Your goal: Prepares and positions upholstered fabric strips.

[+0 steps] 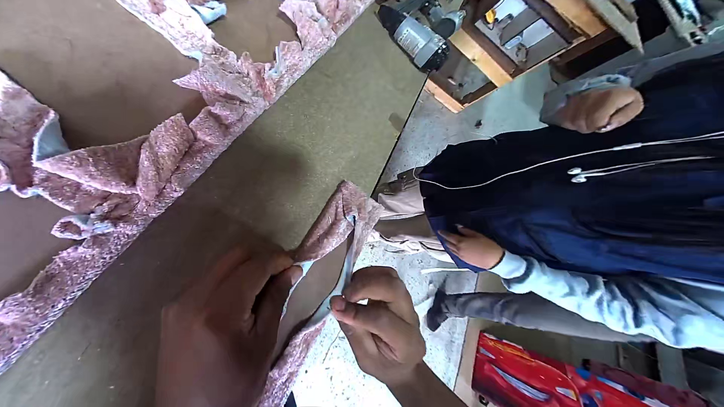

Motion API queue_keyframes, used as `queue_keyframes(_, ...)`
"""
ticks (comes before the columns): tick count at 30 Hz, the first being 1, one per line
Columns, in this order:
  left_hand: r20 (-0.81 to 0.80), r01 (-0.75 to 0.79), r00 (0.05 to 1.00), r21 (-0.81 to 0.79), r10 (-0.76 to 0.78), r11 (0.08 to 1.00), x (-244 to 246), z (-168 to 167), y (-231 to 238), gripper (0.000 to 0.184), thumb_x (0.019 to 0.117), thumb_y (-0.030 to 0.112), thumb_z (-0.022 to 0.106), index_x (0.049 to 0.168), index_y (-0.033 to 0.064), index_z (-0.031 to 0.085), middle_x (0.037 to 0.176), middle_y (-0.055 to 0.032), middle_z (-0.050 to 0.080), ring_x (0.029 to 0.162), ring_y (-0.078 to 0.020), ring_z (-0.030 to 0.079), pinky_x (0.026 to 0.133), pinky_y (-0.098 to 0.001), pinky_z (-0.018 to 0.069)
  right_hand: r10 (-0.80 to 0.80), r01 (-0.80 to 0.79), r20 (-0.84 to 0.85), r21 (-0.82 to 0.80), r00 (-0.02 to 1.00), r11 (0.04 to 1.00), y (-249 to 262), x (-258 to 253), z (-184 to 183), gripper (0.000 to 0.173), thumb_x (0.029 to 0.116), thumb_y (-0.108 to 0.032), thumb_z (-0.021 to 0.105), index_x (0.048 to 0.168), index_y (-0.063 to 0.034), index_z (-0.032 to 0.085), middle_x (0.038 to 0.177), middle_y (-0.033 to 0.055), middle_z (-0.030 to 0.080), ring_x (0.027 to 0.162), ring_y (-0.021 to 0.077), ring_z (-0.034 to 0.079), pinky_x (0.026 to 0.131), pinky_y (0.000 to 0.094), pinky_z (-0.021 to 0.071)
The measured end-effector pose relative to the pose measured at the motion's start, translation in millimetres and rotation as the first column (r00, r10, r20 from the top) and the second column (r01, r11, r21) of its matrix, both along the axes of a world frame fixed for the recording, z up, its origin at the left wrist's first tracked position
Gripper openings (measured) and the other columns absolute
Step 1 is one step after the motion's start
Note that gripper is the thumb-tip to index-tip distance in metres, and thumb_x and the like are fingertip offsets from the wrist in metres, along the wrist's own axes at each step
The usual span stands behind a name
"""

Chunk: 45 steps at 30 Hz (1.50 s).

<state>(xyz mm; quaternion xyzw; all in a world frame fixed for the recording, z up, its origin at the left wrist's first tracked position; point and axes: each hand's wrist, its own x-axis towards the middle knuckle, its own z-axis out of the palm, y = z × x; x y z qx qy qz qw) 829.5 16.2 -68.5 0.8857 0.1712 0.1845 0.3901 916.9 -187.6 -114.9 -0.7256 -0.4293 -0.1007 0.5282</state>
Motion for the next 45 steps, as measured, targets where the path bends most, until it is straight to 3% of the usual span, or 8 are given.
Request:
queue_keyframes(5, -0.001, 0.018, 1.0, -0.04, -0.018, 0.999, 2, 1, 2, 0.014, 0.0945, 0.033, 0.072, 0.095, 0.0215, 0.08, 0.089, 0.0086, 0.07, 0.073, 0.0026, 0.063, 0.059, -0.0177, 0.0525, -0.089, 0.094, -0.311, 0.004, 0.946, 0.996, 10, -18, 19, 0.01, 0.0929, -0.018, 0.073, 0.1, -0.0105, 0.073, 0.097, 0.0036, 0.063, 0.086, 0.0095, 0.063, 0.07, 0.0219, 0.0559)
queue_keyframes(12, 0.027, 0.037, 0.999, -0.101, -0.034, 0.994, 5, 1, 3, 0.015, 0.0936, 0.032, 0.074, 0.095, 0.0181, 0.08, 0.088, 0.0053, 0.07, 0.075, 0.0012, 0.065, 0.062, -0.017, 0.0543, -0.424, 0.284, -0.578, -0.32, 0.697, 0.904, 36, -43, 64, 0.034, 0.0864, -0.033, 0.085, 0.076, -0.0088, 0.063, 0.06, -0.0024, 0.055, 0.048, 0.006, 0.05, 0.041, 0.022, 0.0412)
queue_keyframes(19, 0.039, 0.061, 0.998, -0.134, -0.056, 0.989, 7, 2, 3, 0.014, 0.0945, 0.032, 0.073, 0.096, 0.0187, 0.079, 0.091, 0.0067, 0.07, 0.073, 0.0015, 0.064, 0.06, -0.0173, 0.0548, -0.622, 0.121, -0.532, -0.696, 0.574, 0.708, 49, -35, 92, 0.052, 0.0848, -0.068, 0.072, 0.065, -0.0202, 0.065, 0.052, -0.0063, 0.051, 0.044, 0.0107, 0.047, 0.044, 0.0378, 0.041)
queue_keyframes(23, 0.042, 0.077, 0.997, -0.137, -0.072, 0.988, 7, 4, 3, 0.016, 0.0954, 0.033, 0.071, 0.096, 0.0188, 0.078, 0.091, 0.0073, 0.071, 0.074, 0.0012, 0.065, 0.062, -0.0186, 0.0559, -0.67, 0.095, -0.52, -0.749, 0.53, 0.656, 48, -25, 92, 0.057, 0.0934, -0.066, 0.059, 0.06, -0.0203, 0.056, 0.051, -0.0049, 0.045, 0.045, 0.0137, 0.045, 0.045, 0.0408, 0.0383)
queue_keyframes(26, 0.036, 0.055, 0.998, -0.115, -0.051, 0.992, 8, 6, 2, 0.016, 0.0956, 0.033, 0.071, 0.096, 0.0194, 0.078, 0.091, 0.0079, 0.071, 0.074, 0.002, 0.065, 0.061, -0.0181, 0.0556, -0.582, 0.121, -0.645, -0.612, 0.495, 0.781, 46, -28, 86, 0.046, 0.1005, -0.045, 0.054, 0.063, -0.018, 0.057, 0.055, -0.0048, 0.051, 0.049, 0.0116, 0.05, 0.046, 0.0369, 0.0407)
queue_keyframes(28, 0.024, 0.028, 0.999, -0.106, -0.026, 0.994, 8, 7, 2, 0.016, 0.0955, 0.034, 0.071, 0.096, 0.0192, 0.079, 0.09, 0.008, 0.071, 0.073, 0.0022, 0.065, 0.06, -0.018, 0.0552, -0.384, 0.213, -0.786, -0.32, 0.485, 0.923, 45, -35, 70, 0.042, 0.103, -0.028, 0.055, 0.065, -0.0113, 0.058, 0.055, -0.0022, 0.05, 0.046, 0.009, 0.045, 0.043, 0.0285, 0.037)
queue_keyframes(32, 0.01, -0.012, 1.0, -0.072, 0.013, 0.997, 10, 9, -2, 0.018, 0.0956, 0.034, 0.07, 0.094, 0.018, 0.078, 0.086, 0.0073, 0.069, 0.068, 0.002, 0.061, 0.057, -0.0177, 0.0512, -0.116, 0.434, -0.875, 0.115, 0.47, 0.893, 55, -52, 39, 0.037, 0.1031, -0.022, 0.056, 0.068, -0.0105, 0.059, 0.052, -0.0058, 0.045, 0.042, 0.0019, 0.043, 0.039, 0.0197, 0.0384)
queue_keyframes(45, 0.044, 0.002, 0.999, -0.063, 0.001, 0.998, 7, 14, -2, 0.017, 0.0942, 0.036, 0.07, 0.092, 0.0213, 0.079, 0.087, 0.01, 0.068, 0.065, 0.0025, 0.059, 0.055, -0.018, 0.0514, 0.132, 0.195, -0.922, 0.214, 0.363, 0.957, 29, -47, 42, 0.041, 0.1077, -0.033, 0.05, 0.074, -0.011, 0.057, 0.058, -0.0045, 0.048, 0.049, 0.0062, 0.048, 0.049, 0.0241, 0.0435)
